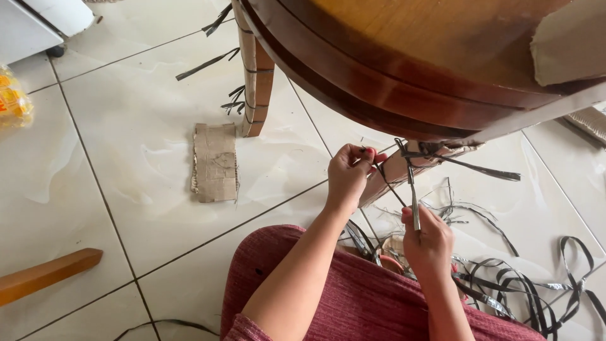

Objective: Wrapping the legs of a wooden chair with protective cardboard and securing them with plastic straps.

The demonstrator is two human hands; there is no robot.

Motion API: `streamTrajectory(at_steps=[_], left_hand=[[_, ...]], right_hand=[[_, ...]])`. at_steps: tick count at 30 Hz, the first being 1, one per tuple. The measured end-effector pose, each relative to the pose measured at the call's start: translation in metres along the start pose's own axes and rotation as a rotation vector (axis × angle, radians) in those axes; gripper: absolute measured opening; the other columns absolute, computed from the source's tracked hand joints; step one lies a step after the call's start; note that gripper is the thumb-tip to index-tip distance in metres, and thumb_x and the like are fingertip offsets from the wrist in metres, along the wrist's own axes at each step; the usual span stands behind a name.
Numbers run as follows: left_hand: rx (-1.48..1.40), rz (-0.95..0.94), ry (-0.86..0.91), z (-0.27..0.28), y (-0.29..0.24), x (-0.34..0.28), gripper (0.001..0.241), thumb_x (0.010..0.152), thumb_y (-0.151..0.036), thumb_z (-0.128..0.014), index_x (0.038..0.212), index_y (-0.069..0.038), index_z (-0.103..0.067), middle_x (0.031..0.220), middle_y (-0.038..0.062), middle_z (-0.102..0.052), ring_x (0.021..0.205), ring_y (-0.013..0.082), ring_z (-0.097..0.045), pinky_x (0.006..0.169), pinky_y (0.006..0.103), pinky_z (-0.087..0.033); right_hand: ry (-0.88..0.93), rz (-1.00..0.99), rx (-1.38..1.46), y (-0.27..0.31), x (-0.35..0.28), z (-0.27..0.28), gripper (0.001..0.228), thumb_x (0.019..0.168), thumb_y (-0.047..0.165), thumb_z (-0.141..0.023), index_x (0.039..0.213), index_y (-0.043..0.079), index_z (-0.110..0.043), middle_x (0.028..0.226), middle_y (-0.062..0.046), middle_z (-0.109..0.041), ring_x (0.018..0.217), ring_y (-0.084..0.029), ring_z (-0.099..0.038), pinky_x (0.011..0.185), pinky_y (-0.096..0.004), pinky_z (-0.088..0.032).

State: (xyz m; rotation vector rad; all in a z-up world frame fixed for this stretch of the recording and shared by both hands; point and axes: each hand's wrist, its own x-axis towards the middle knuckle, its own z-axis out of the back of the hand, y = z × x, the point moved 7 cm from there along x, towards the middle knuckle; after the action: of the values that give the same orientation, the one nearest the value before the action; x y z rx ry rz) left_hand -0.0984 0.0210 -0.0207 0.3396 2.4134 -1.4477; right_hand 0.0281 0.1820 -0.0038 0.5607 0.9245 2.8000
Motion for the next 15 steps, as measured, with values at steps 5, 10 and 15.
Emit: streamTrajectory(at_steps=[5,10,15], left_hand=[[-0.124,0.087,0.029,0.011,0.014,0.012,0.006,0.099,-0.006,-0.064,0.094,-0.005,-0.063,0.087,0.004,-0.068,0.075,0.0142,-0.073,0.062,0.0176,-0.055],[0.223,-0.004,0.174,0.014,-0.013,0.000,0.009,0.094,-0.001,-0.066,0.086,-0.006,-0.066,0.068,0.003,-0.066,0.060,0.0087,-0.067,0.055,0.0168,-0.051],[0.754,-0.215,0.287,0.005,-0.036,-0.025,0.009,0.090,-0.015,-0.077,0.088,-0.008,-0.072,0.072,0.003,-0.075,0.076,0.0153,-0.078,0.069,0.0274,-0.060]], right_hand=[[-0.001,-0.016,-0.009,-0.021,0.013,-0.006,0.021,0.103,0.010,-0.062,0.082,0.013,-0.065,0.066,-0.011,-0.062,0.063,-0.036,-0.061,0.067,-0.044,-0.050],[-0.018,0.034,-0.048,-0.016,0.036,-0.006,0.026,0.106,0.015,-0.058,0.081,0.017,-0.064,0.064,-0.007,-0.061,0.063,-0.036,-0.062,0.067,-0.043,-0.052],[-0.037,0.039,-0.072,-0.019,0.046,-0.009,0.029,0.109,0.018,-0.060,0.081,0.016,-0.062,0.065,-0.007,-0.062,0.063,-0.038,-0.062,0.066,-0.044,-0.052]])
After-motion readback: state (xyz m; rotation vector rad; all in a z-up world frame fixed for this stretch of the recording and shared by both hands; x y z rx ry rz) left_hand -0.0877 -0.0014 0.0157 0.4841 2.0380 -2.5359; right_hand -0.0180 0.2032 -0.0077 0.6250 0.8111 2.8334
